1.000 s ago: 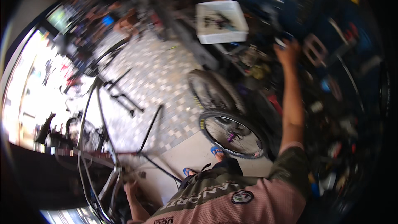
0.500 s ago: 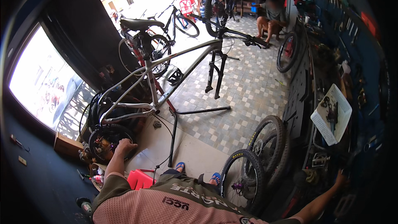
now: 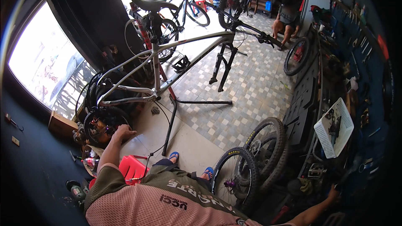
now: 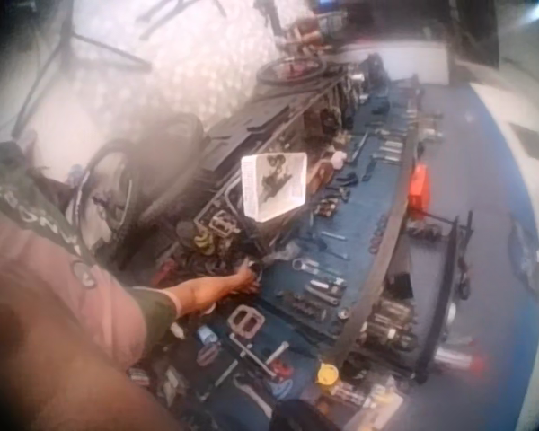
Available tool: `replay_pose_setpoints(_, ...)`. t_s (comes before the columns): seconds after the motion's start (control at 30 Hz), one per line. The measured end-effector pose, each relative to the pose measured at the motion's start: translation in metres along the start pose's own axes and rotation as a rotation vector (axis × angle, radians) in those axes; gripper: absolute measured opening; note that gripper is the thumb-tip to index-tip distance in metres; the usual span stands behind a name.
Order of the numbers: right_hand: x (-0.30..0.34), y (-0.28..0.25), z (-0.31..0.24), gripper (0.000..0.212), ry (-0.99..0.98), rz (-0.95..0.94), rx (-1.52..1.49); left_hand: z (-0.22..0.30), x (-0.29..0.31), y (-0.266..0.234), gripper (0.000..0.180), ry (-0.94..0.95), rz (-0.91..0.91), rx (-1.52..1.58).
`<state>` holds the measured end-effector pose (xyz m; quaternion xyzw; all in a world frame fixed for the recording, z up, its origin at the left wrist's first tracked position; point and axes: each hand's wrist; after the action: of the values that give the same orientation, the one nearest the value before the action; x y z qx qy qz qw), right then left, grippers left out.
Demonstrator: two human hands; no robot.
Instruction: The person works on a bicycle frame mounted on a repair stand. They wipe the frame with a cloth, then use a headset press tool to press a headset into the frame's head tube. The person repeatedly positions and operates the press tool on the head tube area.
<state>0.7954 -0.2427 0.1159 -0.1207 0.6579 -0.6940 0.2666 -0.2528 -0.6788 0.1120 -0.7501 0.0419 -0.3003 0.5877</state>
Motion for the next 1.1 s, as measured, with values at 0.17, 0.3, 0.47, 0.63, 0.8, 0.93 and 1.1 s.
replay_pose_setpoints(0.17, 0.02, -0.016, -0.005, 0.095, 0.028, 0.183, -0.072, -0.011, -0.013, 0.003, 0.048, 0.067, -0.009, 0.013)
replay_pose_setpoints(0.3, 0.065, -0.043, -0.025, 0.096, -0.185, 0.343, -0.228, -0.01, -0.015, -0.016, 0.044, 0.141, -0.015, 0.04)
replay_pose_setpoints(0.47, 0.173, -0.065, -0.097, 0.074, -0.683, 0.529, -0.927, 0.003, -0.034, -0.051, 0.045, 0.331, 0.214, 0.173)
replay_pose_setpoints(0.63, 0.39, -0.121, -0.197, 0.066, -1.02, -0.148, -1.518, 0.031, -0.031, -0.153, 0.032, 0.419, 0.451, 0.299)
replay_pose_setpoints(0.8, 0.619, -0.144, -0.269, 0.057, -1.232, -0.806, -1.532, 0.0, -0.085, -0.2, 0.04, 0.541, 0.972, 0.23)
replay_pose_setpoints(0.93, 0.793, -0.131, -0.306, 0.056, -1.47, -1.262, -1.35, -0.022, -0.125, -0.198, 0.049, 0.495, 0.966, 0.185)
replay_pose_setpoints(1.1, 0.935, -0.084, -0.34, 0.063, -1.492, -1.478, -1.099, -0.036, -0.153, -0.18, 0.041, 0.451, 0.56, 0.371)
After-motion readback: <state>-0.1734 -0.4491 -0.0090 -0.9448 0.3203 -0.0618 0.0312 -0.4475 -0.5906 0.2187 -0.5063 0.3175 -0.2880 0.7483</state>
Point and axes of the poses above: each hand's wrist, its own x-axis away from the middle knuckle, its own y-axis out of the palm, z = x × y, and after that the axes turned 10 degrees about -x, right-handed
